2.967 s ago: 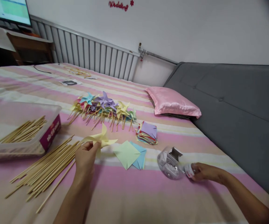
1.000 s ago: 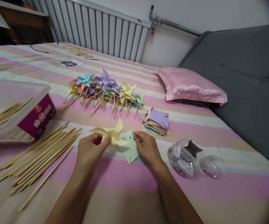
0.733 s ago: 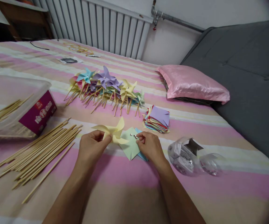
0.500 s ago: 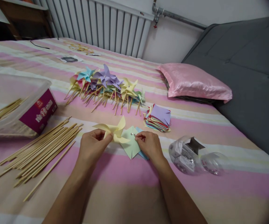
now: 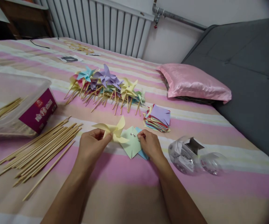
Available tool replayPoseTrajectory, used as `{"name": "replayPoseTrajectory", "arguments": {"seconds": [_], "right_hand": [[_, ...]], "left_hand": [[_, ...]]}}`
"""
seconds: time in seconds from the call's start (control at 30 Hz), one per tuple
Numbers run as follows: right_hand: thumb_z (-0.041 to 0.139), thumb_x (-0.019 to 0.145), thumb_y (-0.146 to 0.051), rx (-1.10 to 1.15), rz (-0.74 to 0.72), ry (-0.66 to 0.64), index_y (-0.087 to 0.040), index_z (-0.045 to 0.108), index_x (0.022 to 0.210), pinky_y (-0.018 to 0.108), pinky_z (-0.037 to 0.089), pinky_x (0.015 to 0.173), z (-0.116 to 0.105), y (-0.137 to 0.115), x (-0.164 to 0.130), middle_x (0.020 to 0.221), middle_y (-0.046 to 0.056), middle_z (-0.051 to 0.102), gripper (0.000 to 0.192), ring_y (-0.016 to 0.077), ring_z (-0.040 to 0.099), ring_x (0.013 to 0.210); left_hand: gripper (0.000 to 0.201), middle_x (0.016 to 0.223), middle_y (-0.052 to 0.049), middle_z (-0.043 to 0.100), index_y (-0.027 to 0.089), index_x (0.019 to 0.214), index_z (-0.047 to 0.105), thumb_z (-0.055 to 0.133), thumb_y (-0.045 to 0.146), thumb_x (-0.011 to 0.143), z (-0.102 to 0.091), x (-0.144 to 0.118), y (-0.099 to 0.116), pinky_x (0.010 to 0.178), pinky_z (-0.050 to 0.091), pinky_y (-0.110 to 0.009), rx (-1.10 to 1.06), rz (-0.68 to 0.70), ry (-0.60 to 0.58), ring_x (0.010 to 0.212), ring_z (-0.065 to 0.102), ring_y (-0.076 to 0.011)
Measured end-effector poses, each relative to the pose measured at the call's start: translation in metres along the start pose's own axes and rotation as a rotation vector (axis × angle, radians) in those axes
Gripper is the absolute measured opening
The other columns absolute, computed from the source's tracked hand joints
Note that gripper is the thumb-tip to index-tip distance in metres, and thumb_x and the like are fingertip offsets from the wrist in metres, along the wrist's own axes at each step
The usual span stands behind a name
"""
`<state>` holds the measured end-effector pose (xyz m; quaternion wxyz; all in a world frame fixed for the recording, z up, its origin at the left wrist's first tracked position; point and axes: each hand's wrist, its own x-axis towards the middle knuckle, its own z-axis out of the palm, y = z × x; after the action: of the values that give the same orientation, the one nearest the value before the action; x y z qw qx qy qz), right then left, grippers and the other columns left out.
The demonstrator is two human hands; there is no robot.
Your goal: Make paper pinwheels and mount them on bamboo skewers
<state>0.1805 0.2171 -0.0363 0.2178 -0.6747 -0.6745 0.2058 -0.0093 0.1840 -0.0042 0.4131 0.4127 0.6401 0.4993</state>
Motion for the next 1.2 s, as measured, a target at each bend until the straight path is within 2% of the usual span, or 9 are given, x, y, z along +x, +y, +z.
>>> {"name": "replayPoseTrajectory", "arguments": {"seconds": [0.1,0.23,0.43,0.67,0.9,1.2], "right_hand": [[0.043,0.081,-0.023,0.061,0.024,0.031,-0.020,0.061,0.078,0.024,0.038,0.061,-0.002,0.002,0.002,0.071,0.003,0.067,0.018,0.0154,0.060,0.066],[0.048,0.076,-0.020,0.085,0.000,0.059,-0.020,0.062,0.079,0.024,0.041,0.061,-0.011,0.006,0.002,0.078,0.002,0.068,0.014,0.0146,0.061,0.067],[0.056,0.070,-0.017,0.060,-0.013,-0.045,-0.022,0.070,0.076,0.025,0.043,0.064,-0.022,0.003,-0.003,0.076,0.003,0.071,0.016,0.0171,0.063,0.072],[0.054,0.074,-0.018,-0.021,-0.028,-0.107,-0.022,0.071,0.075,0.026,0.041,0.067,-0.018,0.001,-0.004,0.080,0.005,0.071,0.018,0.0184,0.063,0.075],[0.048,0.079,-0.020,-0.088,-0.011,-0.086,-0.021,0.064,0.076,0.025,0.036,0.064,-0.011,0.003,0.000,0.079,0.004,0.069,0.017,0.0174,0.060,0.076],[0.047,0.076,-0.017,-0.078,-0.008,-0.031,-0.023,0.059,0.080,0.024,0.033,0.060,-0.007,0.007,0.002,0.072,0.001,0.064,0.014,0.0150,0.055,0.065]], "left_hand": [[0.018,0.046,0.005,0.047,0.015,0.051,0.057,0.065,0.028,0.060,0.000,0.000,-0.001,0.042,0.023,-0.020,-0.004,0.002,-0.004,0.042,0.037,-0.0066],[0.017,0.046,0.004,0.048,0.015,0.052,0.058,0.065,0.028,0.060,-0.001,0.002,-0.004,0.042,0.023,-0.020,0.011,0.012,0.004,0.042,0.038,-0.0072],[0.014,0.048,0.003,0.053,0.016,0.057,0.062,0.065,0.029,0.060,-0.002,0.003,-0.007,0.042,0.026,-0.021,0.036,0.007,0.014,0.043,0.042,-0.0087],[0.016,0.048,0.003,0.051,0.015,0.056,0.060,0.065,0.030,0.062,-0.002,0.002,-0.006,0.042,0.026,-0.020,0.039,0.019,-0.001,0.043,0.040,-0.0079],[0.020,0.045,0.005,0.045,0.016,0.049,0.055,0.065,0.028,0.060,-0.001,0.002,-0.002,0.041,0.021,-0.020,0.041,0.021,0.010,0.041,0.035,-0.0063],[0.018,0.048,0.004,0.049,0.015,0.053,0.058,0.065,0.029,0.060,-0.001,0.002,-0.003,0.042,0.024,-0.020,0.048,0.014,0.010,0.044,0.040,-0.0076]]}}
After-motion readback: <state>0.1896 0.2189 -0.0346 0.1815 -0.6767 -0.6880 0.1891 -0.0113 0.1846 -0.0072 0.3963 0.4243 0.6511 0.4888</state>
